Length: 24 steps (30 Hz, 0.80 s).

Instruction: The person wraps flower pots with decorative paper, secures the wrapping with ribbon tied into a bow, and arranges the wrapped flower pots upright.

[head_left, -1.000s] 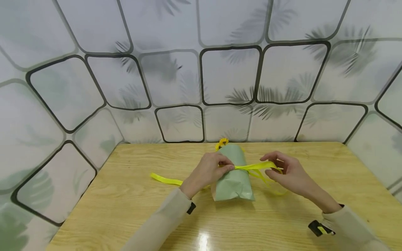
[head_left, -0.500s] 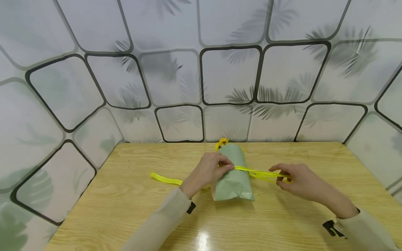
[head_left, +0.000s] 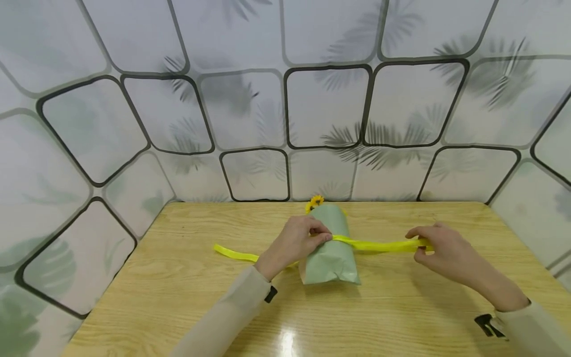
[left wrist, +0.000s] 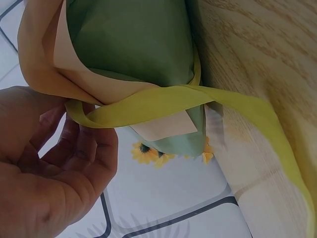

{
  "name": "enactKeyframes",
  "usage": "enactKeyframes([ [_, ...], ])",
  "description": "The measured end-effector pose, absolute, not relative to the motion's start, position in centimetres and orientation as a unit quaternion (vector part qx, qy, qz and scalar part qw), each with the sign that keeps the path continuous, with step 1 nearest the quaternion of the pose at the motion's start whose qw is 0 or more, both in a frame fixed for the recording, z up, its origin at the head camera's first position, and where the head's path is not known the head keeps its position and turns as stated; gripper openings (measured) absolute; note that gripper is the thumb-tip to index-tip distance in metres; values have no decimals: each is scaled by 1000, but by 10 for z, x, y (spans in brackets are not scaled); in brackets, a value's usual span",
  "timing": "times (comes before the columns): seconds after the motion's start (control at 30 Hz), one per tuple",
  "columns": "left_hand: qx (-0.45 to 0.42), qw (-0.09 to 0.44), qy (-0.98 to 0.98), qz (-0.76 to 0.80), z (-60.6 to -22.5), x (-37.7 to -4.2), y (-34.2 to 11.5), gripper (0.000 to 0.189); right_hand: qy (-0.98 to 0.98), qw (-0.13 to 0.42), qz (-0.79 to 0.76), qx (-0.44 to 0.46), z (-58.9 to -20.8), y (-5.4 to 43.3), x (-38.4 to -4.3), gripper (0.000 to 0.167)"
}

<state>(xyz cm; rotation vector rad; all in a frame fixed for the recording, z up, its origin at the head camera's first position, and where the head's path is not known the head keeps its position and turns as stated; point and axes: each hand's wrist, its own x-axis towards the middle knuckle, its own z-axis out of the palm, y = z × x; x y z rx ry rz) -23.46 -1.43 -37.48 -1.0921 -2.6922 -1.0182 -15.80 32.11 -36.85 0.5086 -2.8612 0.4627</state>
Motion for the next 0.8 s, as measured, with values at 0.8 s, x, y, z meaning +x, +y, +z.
enactKeyframes([
  [0.8,-356,28,-873,-331,-376,-236,-14,13,-440,-180,861,181,-372,366,-175,51],
])
